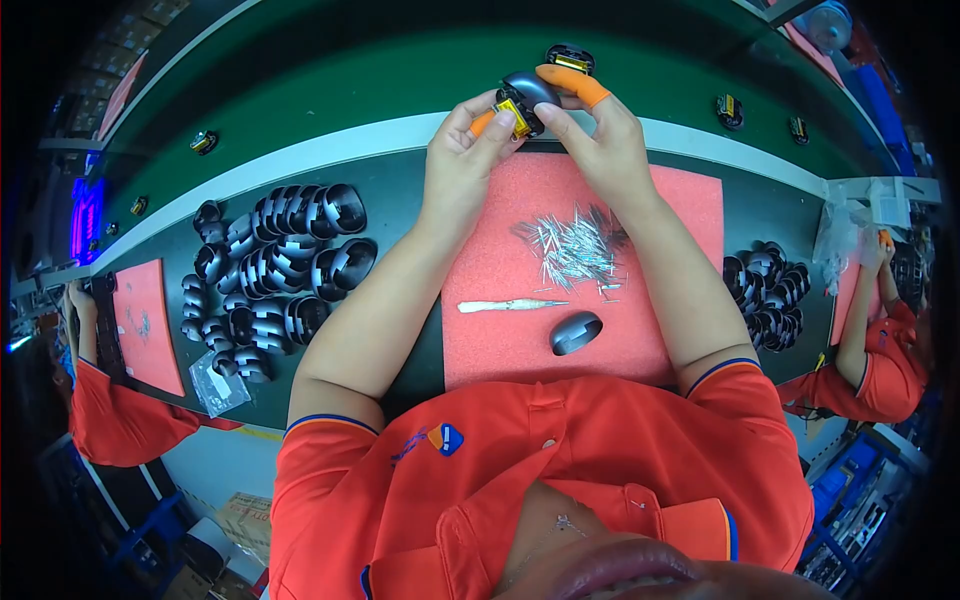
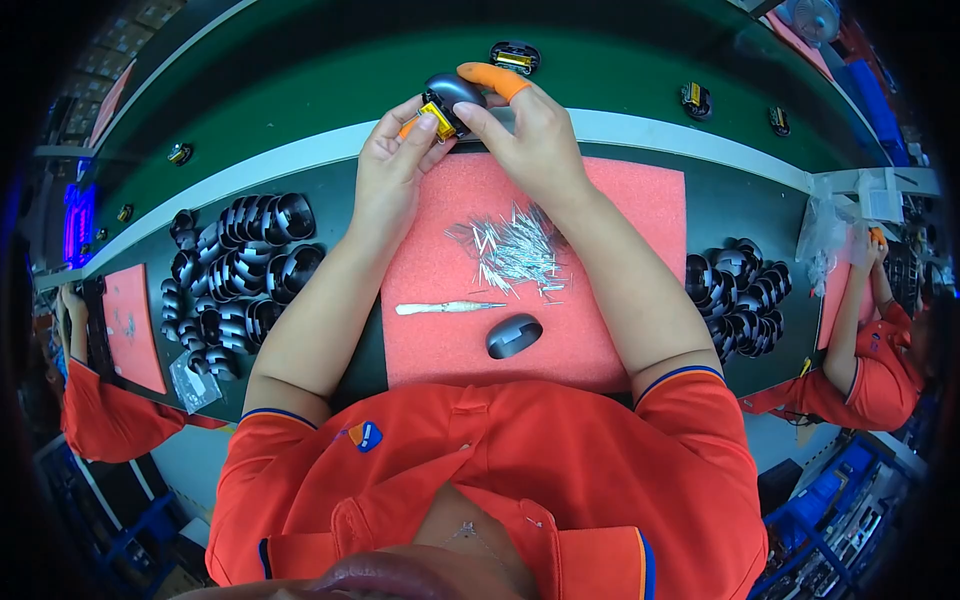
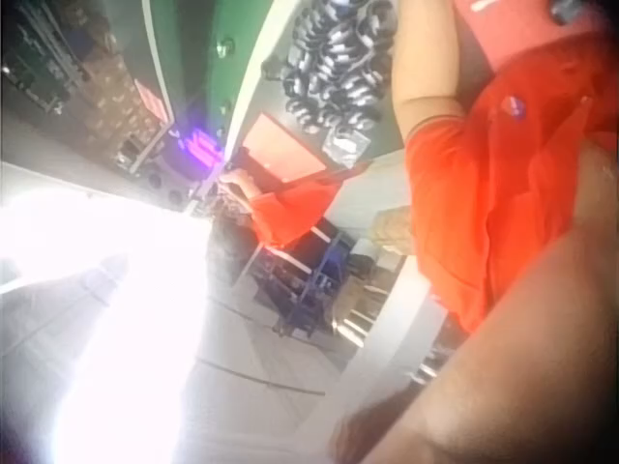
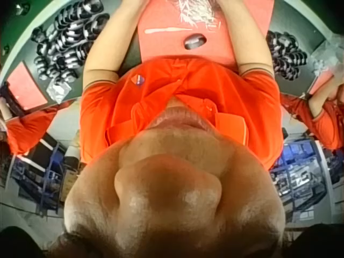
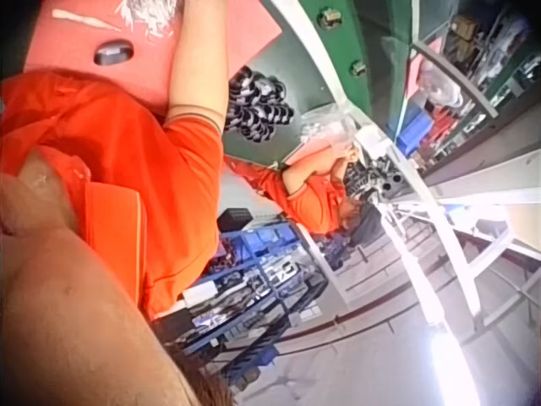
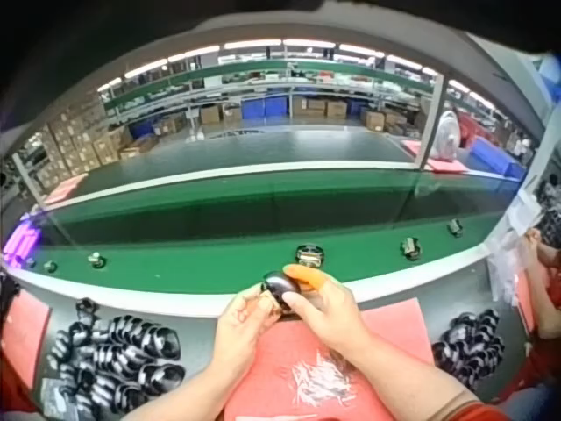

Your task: The person assembles small electronic components by hand, taking plastic housings, metal springs, and other electronic components from bins and putting them together at a factory workstation.

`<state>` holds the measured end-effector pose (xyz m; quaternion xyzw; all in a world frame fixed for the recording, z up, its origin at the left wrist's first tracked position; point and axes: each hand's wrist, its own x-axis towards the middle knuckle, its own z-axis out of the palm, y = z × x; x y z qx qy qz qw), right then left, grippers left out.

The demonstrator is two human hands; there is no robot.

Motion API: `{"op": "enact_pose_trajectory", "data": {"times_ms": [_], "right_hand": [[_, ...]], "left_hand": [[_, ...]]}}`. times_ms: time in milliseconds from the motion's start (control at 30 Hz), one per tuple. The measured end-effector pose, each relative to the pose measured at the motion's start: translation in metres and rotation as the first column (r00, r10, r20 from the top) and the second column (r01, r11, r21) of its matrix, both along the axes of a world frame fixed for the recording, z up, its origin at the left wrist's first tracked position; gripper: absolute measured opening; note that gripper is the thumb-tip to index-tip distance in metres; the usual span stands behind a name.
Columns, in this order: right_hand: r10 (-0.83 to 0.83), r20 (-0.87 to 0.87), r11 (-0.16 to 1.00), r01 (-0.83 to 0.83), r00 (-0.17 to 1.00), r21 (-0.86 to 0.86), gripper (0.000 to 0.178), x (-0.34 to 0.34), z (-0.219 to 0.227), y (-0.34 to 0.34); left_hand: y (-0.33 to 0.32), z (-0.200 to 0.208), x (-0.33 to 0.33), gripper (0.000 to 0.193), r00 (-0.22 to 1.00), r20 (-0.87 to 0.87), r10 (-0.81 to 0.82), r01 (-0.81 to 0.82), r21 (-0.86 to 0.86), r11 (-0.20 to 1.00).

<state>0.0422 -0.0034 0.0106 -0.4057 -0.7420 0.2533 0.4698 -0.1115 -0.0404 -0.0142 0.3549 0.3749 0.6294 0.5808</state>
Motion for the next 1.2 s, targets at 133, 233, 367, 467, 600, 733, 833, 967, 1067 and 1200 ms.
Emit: {"op": "enact_pose_trajectory", "data": {"times_ms": [133, 233, 367, 467, 600, 733, 833, 967, 1067, 1200], "right_hand": [[-0.012, 0.007, 1.000, 0.012, 1.000, -0.019, 0.038, -0.001, 0.001, -0.001], [-0.017, 0.015, 1.000, 0.017, 1.000, -0.024, 0.038, 0.000, 0.001, -0.001], [-0.006, 0.058, 0.999, 0.009, 0.998, -0.053, 0.038, 0.000, 0.006, -0.003], [-0.004, 0.014, 0.992, 0.006, 1.000, -0.129, 0.038, 0.001, 0.002, 0.000], [-0.003, -0.005, 0.958, 0.001, 1.000, -0.286, 0.039, 0.003, 0.002, 0.003], [-0.007, -0.106, 0.944, -0.028, 0.994, -0.328, 0.038, 0.004, -0.005, 0.006], [-0.030, -0.185, 0.928, -0.041, 0.982, -0.371, 0.037, 0.005, -0.004, 0.006], [0.065, -0.052, 0.867, -0.082, 0.997, -0.492, 0.035, 0.015, 0.004, 0.010], [0.295, -0.101, 0.734, -0.293, 0.950, -0.613, 0.034, 0.017, 0.005, 0.008], [0.457, 0.035, 0.737, -0.357, 0.889, -0.575, 0.030, 0.018, 0.003, 0.007]], "left_hand": [[0.000, 0.000, -0.001, 0.037, 1.000, 0.000, -0.022, 0.022, 0.001, 1.000], [0.000, 0.000, -0.001, 0.037, 1.000, -0.003, -0.023, 0.023, 0.004, 1.000], [0.001, -0.001, -0.001, 0.037, 1.000, 0.000, -0.015, 0.015, 0.000, 1.000], [0.001, -0.001, -0.001, 0.037, 1.000, -0.016, -0.015, 0.016, 0.015, 1.000], [0.003, -0.004, -0.001, 0.038, 0.999, -0.034, -0.006, 0.006, 0.004, 1.000], [0.002, -0.004, 0.000, 0.037, 1.000, -0.025, 0.016, -0.016, 0.011, 1.000], [-0.001, -0.003, -0.001, 0.036, 0.997, 0.025, 0.071, -0.072, 0.034, 0.997], [-0.009, 0.009, -0.005, 0.034, 0.957, -0.076, 0.280, -0.252, 0.260, 0.932], [-0.013, 0.017, -0.019, 0.042, 0.653, -0.411, 0.636, -0.124, 0.770, 0.626], [-0.023, 0.040, -0.031, 0.041, 0.441, -0.538, 0.718, 0.352, 0.840, 0.413]]}}
